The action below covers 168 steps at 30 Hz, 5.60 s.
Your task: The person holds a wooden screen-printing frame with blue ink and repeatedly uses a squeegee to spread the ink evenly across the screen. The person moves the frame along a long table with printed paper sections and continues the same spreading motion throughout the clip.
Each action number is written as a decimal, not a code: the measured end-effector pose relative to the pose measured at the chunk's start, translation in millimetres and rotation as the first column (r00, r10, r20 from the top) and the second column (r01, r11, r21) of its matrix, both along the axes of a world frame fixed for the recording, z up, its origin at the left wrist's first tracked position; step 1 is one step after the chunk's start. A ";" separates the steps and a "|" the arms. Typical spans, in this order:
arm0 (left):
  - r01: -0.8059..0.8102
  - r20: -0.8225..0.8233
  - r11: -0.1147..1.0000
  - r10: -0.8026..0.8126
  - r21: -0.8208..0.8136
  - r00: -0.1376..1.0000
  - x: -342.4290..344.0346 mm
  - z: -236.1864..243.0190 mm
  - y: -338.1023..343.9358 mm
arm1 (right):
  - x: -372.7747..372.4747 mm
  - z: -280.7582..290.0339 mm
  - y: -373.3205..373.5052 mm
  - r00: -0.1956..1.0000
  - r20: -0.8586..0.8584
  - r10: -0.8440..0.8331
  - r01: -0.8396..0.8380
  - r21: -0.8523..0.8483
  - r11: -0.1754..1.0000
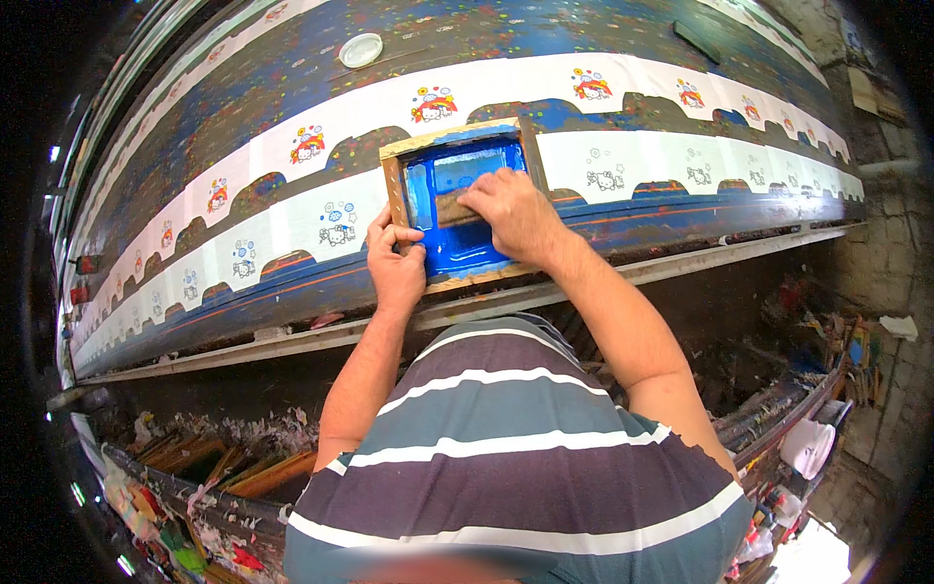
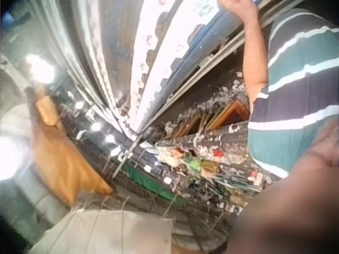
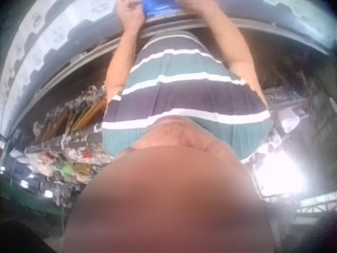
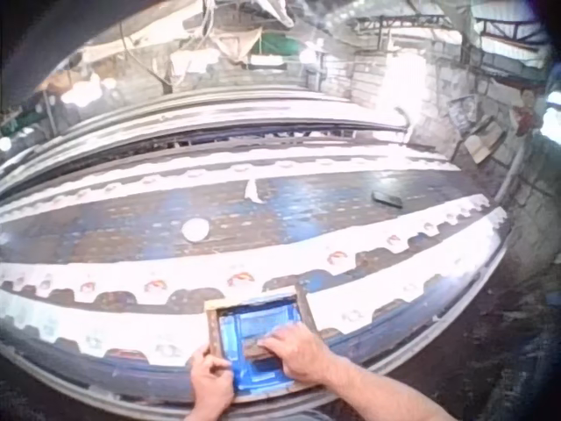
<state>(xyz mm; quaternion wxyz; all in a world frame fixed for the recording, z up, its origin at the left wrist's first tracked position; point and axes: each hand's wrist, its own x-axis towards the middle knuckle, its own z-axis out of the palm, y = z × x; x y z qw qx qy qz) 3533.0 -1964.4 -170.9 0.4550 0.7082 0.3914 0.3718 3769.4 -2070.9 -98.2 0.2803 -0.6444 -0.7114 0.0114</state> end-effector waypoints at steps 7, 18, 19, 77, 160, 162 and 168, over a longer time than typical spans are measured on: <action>0.023 -0.025 0.999 -0.021 0.048 0.999 -1.0 5.4 -0.9 | -37.6 13.9 -46.6 1.000 -0.018 -0.026 0.023 -0.135 0.991; 0.013 -0.018 1.000 -0.013 0.020 1.000 -1.1 10.1 1.5 | -37.1 21.2 -86.6 0.975 -0.211 -0.065 0.050 -0.078 0.996; 0.016 -0.004 1.000 -0.016 0.019 1.000 -0.7 12.5 1.8 | -33.0 18.9 -92.1 0.967 -0.212 -0.142 0.138 -0.033 0.990; -0.014 0.023 1.000 0.015 -0.021 1.000 198.1 -4.9 -125.4 | 167.5 25.4 -192.1 0.998 0.023 0.061 -0.058 -0.122 0.991; 0.042 0.125 0.968 -0.011 -0.249 0.992 385.9 0.8 -252.8 | 355.1 -14.0 -361.5 0.977 -0.206 -0.057 0.081 0.110 0.991; 0.033 0.112 0.968 -0.005 -0.248 0.994 387.4 2.2 -253.9 | 355.3 -10.3 -355.1 0.987 -0.153 -0.038 0.055 0.108 0.993; 0.016 0.062 0.978 -0.003 -0.208 0.998 389.8 6.1 -256.4 | 353.7 9.5 -332.3 0.999 -0.045 0.004 -0.002 0.042 0.999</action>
